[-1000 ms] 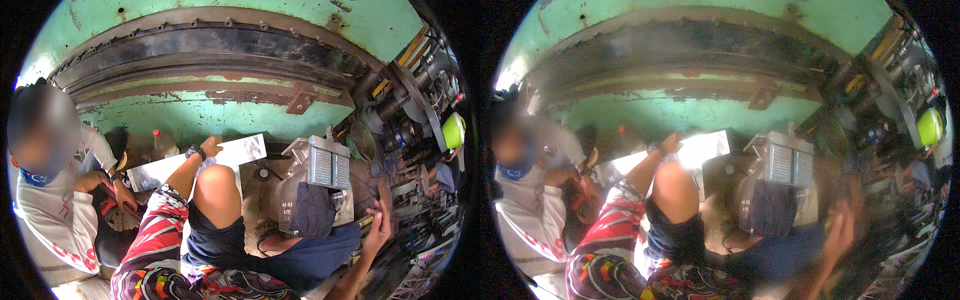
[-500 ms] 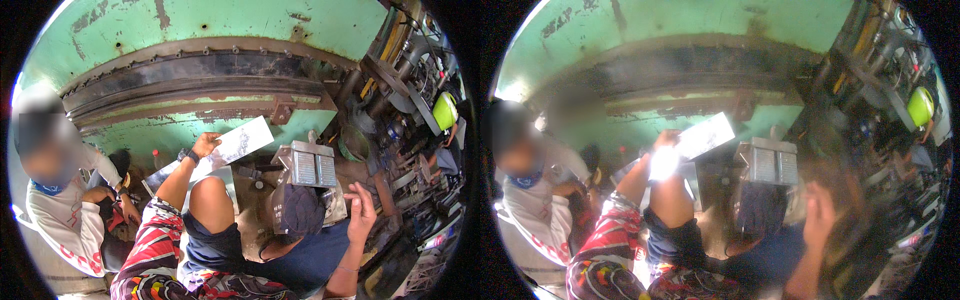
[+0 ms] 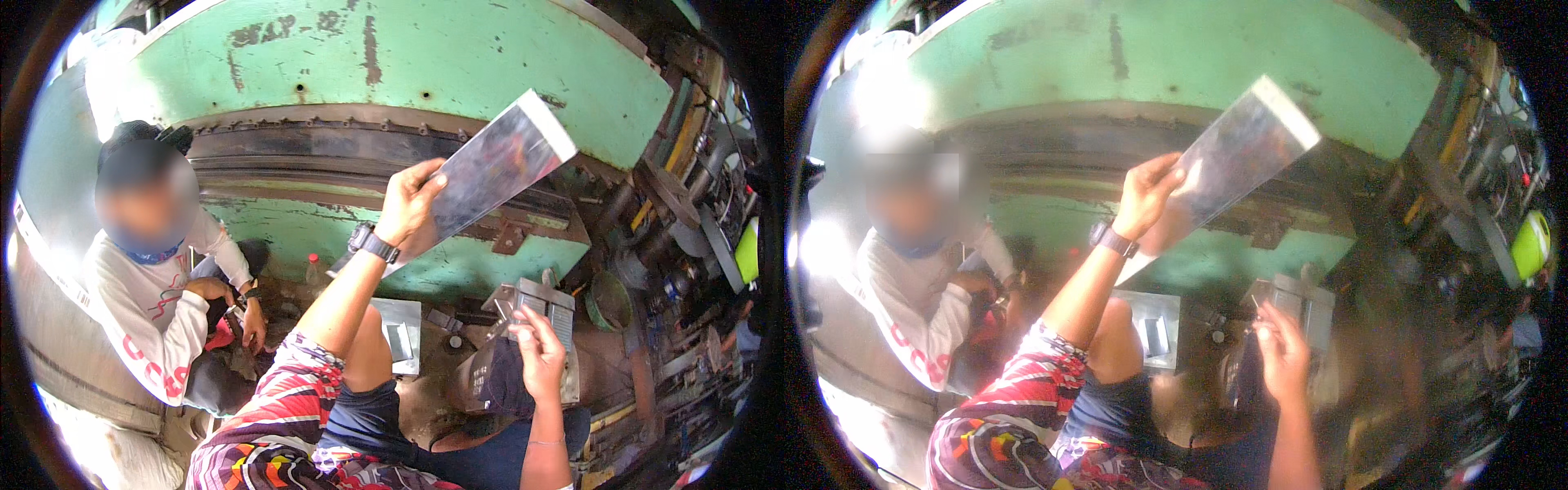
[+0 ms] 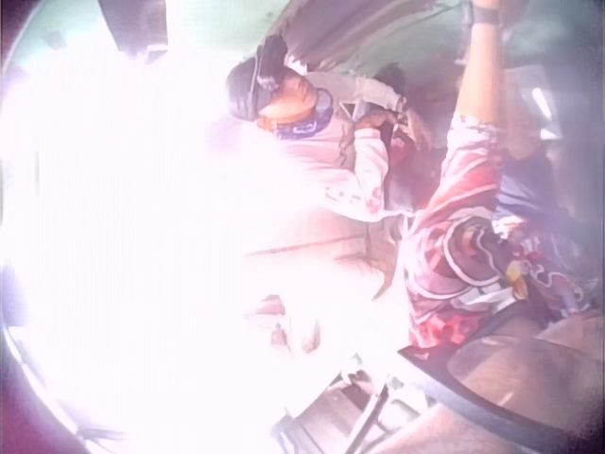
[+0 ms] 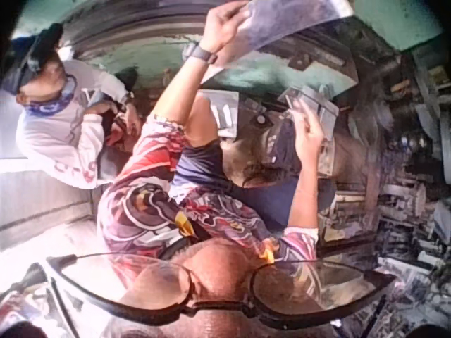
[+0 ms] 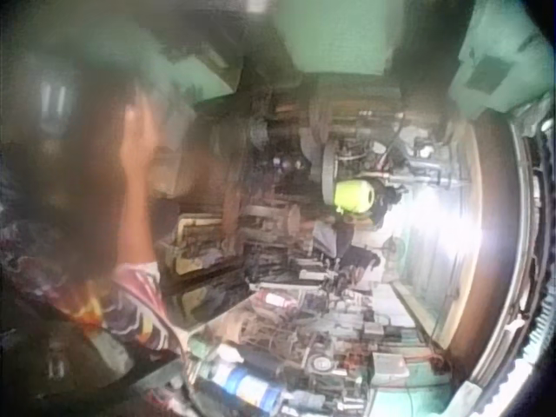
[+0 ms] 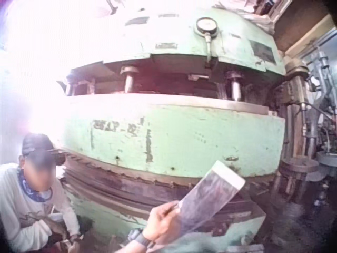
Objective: The person fits a long metal strip into a slot on a large green machine, adjusting its position with both hands. A coworker assists by holding the strip and using a hammer to tap it into place. The person then handles a smaller metal piece, inspecting it before placing it on the machine.
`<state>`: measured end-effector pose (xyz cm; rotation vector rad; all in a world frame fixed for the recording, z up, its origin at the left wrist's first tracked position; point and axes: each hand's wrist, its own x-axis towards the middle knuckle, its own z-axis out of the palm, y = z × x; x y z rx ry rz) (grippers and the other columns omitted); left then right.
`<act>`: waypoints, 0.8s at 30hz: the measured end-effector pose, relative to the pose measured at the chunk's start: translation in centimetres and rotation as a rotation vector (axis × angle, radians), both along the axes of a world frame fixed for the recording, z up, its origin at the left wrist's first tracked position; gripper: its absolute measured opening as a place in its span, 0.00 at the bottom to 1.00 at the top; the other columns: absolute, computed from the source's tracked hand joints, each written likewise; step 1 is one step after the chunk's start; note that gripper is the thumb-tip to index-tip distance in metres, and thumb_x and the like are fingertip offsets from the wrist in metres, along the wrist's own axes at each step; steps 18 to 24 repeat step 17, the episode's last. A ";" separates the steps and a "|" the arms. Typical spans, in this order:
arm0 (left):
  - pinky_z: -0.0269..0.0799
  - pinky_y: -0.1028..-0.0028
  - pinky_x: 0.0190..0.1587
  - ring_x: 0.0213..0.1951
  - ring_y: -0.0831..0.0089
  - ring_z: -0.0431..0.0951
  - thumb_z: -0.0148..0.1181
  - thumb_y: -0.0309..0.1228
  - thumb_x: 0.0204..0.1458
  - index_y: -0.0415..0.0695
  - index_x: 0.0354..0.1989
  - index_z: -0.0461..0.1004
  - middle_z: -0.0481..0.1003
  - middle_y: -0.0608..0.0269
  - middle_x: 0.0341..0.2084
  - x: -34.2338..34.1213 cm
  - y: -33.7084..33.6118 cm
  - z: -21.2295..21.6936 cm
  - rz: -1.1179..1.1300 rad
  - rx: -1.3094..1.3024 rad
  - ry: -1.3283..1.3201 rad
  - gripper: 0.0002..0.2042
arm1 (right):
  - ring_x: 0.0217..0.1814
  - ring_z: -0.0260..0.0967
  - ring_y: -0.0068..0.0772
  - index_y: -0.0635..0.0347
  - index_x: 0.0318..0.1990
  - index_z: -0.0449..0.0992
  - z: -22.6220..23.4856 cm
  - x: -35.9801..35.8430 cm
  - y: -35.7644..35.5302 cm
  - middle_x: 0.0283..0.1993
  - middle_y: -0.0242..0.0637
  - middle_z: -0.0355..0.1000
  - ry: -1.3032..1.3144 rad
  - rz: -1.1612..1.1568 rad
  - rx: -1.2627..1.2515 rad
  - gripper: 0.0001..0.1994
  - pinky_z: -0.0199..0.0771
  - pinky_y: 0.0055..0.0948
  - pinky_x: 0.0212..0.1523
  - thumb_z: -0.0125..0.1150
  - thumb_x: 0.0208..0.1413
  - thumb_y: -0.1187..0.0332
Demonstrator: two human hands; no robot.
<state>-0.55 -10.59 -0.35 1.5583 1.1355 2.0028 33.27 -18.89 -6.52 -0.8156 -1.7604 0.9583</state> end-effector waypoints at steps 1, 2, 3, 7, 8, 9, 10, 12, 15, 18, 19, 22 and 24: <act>0.74 0.72 0.55 0.49 0.74 0.79 0.63 0.24 0.61 0.32 0.57 0.77 0.82 0.58 0.48 1.0 -0.9 2.1 -0.018 0.042 -0.090 0.16 | 0.55 0.77 0.32 0.63 0.65 0.73 0.2 -1.3 0.7 0.59 0.44 0.75 -0.043 0.015 0.019 0.21 0.75 0.32 0.59 0.62 0.67 0.68; 0.75 0.73 0.54 0.48 0.76 0.79 0.63 0.23 0.61 0.32 0.57 0.77 0.82 0.59 0.48 1.5 -1.3 3.6 0.012 0.166 -0.150 0.16 | 0.58 0.76 0.34 0.62 0.66 0.72 0.4 -2.7 1.6 0.61 0.46 0.74 -0.080 0.040 0.036 0.23 0.75 0.34 0.61 0.63 0.65 0.69; 0.75 0.74 0.54 0.48 0.77 0.79 0.64 0.23 0.61 0.32 0.56 0.77 0.82 0.59 0.48 1.4 -1.3 4.4 0.030 0.227 -0.161 0.16 | 0.64 0.72 0.40 0.61 0.71 0.66 0.9 -3.7 2.8 0.65 0.50 0.69 -0.183 0.097 0.060 0.31 0.70 0.37 0.66 0.67 0.62 0.69; 0.74 0.77 0.53 0.48 0.79 0.78 0.63 0.23 0.63 0.33 0.56 0.77 0.81 0.61 0.48 1.7 -1.3 7.1 0.038 0.464 -0.308 0.15 | 0.72 0.62 0.51 0.58 0.76 0.56 2.3 -9.6 7.0 0.72 0.54 0.61 -0.279 -0.051 0.289 0.39 0.60 0.44 0.73 0.69 0.59 0.66; 0.74 0.77 0.52 0.47 0.79 0.78 0.63 0.24 0.63 0.33 0.56 0.77 0.81 0.61 0.48 2.3 -1.5 7.8 0.053 0.487 -0.341 0.15 | 0.74 0.59 0.53 0.57 0.77 0.54 1.8 -10.8 8.7 0.73 0.55 0.59 -0.270 -0.118 0.307 0.41 0.57 0.45 0.74 0.69 0.59 0.65; 0.74 0.77 0.52 0.47 0.80 0.78 0.64 0.24 0.63 0.33 0.56 0.77 0.81 0.62 0.47 2.5 -1.7 8.0 0.099 0.506 -0.374 0.15 | 0.74 0.59 0.53 0.57 0.75 0.58 1.0 -12.2 10.6 0.73 0.54 0.60 -0.171 -0.150 0.366 0.38 0.56 0.46 0.74 0.69 0.60 0.63; 0.74 0.77 0.51 0.46 0.80 0.78 0.64 0.24 0.63 0.33 0.57 0.76 0.81 0.63 0.46 2.7 -1.8 8.2 0.137 0.530 -0.411 0.15 | 0.74 0.60 0.52 0.58 0.73 0.61 0.9 -12.9 12.2 0.72 0.54 0.62 -0.179 -0.150 0.394 0.36 0.58 0.45 0.73 0.68 0.60 0.63; 0.74 0.78 0.50 0.46 0.80 0.78 0.64 0.25 0.63 0.34 0.58 0.76 0.81 0.64 0.45 2.7 -1.4 8.5 0.146 0.588 -0.526 0.16 | 0.72 0.62 0.52 0.59 0.70 0.66 1.1 -13.7 15.0 0.70 0.53 0.64 -0.189 -0.155 0.451 0.31 0.60 0.45 0.71 0.68 0.61 0.62; 0.74 0.78 0.50 0.45 0.80 0.78 0.64 0.25 0.63 0.36 0.59 0.75 0.81 0.64 0.44 1.5 -1.0 8.2 0.102 0.609 -0.729 0.17 | 0.56 0.74 0.39 0.59 0.52 0.79 1.4 -14.2 19.4 0.51 0.43 0.78 0.011 -0.021 0.140 0.15 0.70 0.38 0.61 0.66 0.64 0.60; 0.74 0.78 0.50 0.45 0.80 0.78 0.63 0.25 0.64 0.37 0.60 0.74 0.81 0.64 0.43 0.4 -0.8 7.6 0.093 0.602 -0.804 0.17 | 0.52 0.75 0.33 0.52 0.52 0.80 2.1 -14.2 21.1 0.50 0.42 0.79 0.165 0.123 -0.150 0.13 0.71 0.37 0.60 0.64 0.66 0.58; 0.74 0.78 0.50 0.45 0.80 0.78 0.63 0.25 0.64 0.37 0.60 0.74 0.81 0.64 0.43 0.4 -0.8 7.6 0.093 0.602 -0.804 0.17 | 0.52 0.75 0.33 0.52 0.52 0.80 2.1 -14.2 21.1 0.50 0.42 0.79 0.165 0.123 -0.150 0.13 0.71 0.37 0.60 0.64 0.66 0.58; 0.74 0.78 0.50 0.45 0.80 0.78 0.63 0.25 0.64 0.37 0.60 0.74 0.81 0.64 0.43 0.4 -0.8 7.6 0.093 0.602 -0.804 0.17 | 0.52 0.75 0.33 0.52 0.52 0.80 2.1 -14.2 21.1 0.50 0.42 0.79 0.165 0.123 -0.150 0.13 0.71 0.37 0.60 0.64 0.66 0.58; 0.74 0.78 0.50 0.45 0.80 0.78 0.63 0.25 0.64 0.37 0.60 0.74 0.81 0.64 0.43 0.4 -0.8 7.6 0.093 0.602 -0.804 0.17 | 0.52 0.75 0.33 0.52 0.52 0.80 2.1 -14.2 21.1 0.50 0.42 0.79 0.165 0.123 -0.150 0.13 0.71 0.37 0.60 0.64 0.66 0.58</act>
